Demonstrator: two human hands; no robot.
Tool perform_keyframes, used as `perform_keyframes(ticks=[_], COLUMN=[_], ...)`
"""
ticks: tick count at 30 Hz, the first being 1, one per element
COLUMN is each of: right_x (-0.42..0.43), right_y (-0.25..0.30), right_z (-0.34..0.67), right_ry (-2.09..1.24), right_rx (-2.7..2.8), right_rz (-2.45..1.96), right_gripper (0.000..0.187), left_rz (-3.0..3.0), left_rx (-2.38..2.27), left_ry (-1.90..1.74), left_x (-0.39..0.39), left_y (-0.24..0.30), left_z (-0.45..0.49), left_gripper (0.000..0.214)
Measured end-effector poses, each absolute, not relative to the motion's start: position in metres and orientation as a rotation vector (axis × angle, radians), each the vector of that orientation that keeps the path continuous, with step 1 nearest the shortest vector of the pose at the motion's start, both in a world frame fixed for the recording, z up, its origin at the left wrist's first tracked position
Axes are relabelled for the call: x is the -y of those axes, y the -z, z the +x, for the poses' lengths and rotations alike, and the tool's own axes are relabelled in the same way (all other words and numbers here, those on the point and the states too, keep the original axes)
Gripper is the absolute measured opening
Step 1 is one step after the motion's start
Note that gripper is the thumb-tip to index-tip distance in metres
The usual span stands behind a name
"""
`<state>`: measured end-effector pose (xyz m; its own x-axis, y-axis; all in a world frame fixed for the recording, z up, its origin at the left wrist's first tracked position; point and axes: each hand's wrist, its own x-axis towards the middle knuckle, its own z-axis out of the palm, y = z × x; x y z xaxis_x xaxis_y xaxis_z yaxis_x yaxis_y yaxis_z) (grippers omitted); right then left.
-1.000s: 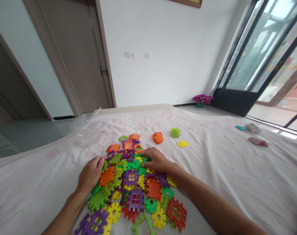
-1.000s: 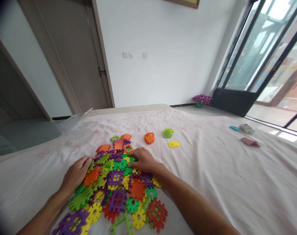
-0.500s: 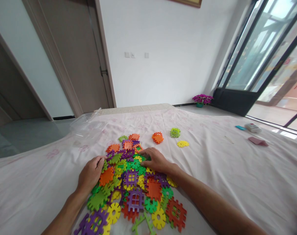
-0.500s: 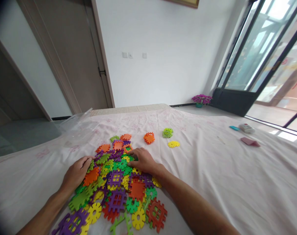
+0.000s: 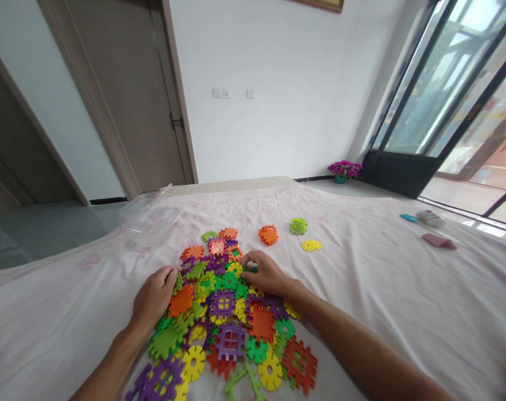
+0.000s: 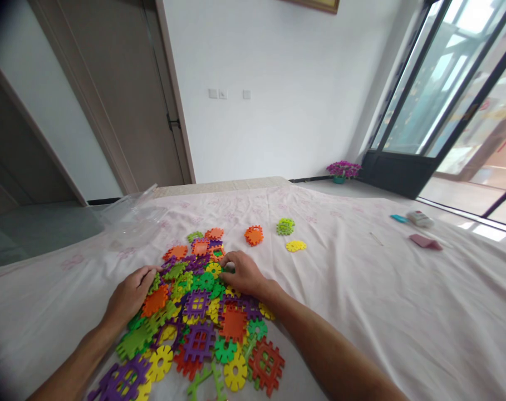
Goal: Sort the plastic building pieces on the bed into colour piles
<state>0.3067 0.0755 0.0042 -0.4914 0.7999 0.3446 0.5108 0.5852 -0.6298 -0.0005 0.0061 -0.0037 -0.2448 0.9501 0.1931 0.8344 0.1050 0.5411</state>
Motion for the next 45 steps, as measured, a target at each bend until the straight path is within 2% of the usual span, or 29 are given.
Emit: perform_keyframes(ticks=[7, 10, 16, 20, 25, 31, 34, 45], right_x=[-0.073, -0.073, -0.075, -0.080, -0.085, -0.081, -0.081, -0.082], right_y=[-0.016, -0.017, -0.013, -0.005, 0.004, -0.004, -0.007, 0.003], right_z=[0.310, 0.311, 0.303, 0.299, 0.301, 0.304, 0.304, 0.303], right_ry=[-0.781, -0.789, -0.642, -0.524, -0.641, -0.539, -0.483, -0.891], right_rx=[2.161, 2.192, 2.252, 2.256, 2.203, 2.353, 2.426, 2.036], right_rz=[-1.081, -1.042, -1.067, -1.069, -1.075, -0.929, -0.865, -1.101], right_gripper=[0.003, 0.004, 0.024, 0.021, 0.007, 0.032, 0.031, 0.020], left_rz=[1.778, 1.781, 1.783, 1.807, 1.825, 1.812, 1.795, 1.810], left_rx=[-2.162, -2.161, -2.166, -2.168, -2.180, -2.193, -2.196, -2.159], left_ry=[-0.849, -0.856, -0.847, -0.857, -0.860, -0.855, -0.849, -0.865], left_x=[-0.006, -0.006, -0.007, -0.008, -0.008, -0.007, -0.007, -0.007], left_y=[0.004, 0.004, 0.004, 0.006, 0.006, 0.004, 0.004, 0.003], left_z=[0.000, 0.000, 0.000, -0.001, -0.001, 0.000, 0.001, 0.000], left_gripper=[0.038, 0.038, 0.037, 0.037, 0.038, 0.037, 0.038, 0.036])
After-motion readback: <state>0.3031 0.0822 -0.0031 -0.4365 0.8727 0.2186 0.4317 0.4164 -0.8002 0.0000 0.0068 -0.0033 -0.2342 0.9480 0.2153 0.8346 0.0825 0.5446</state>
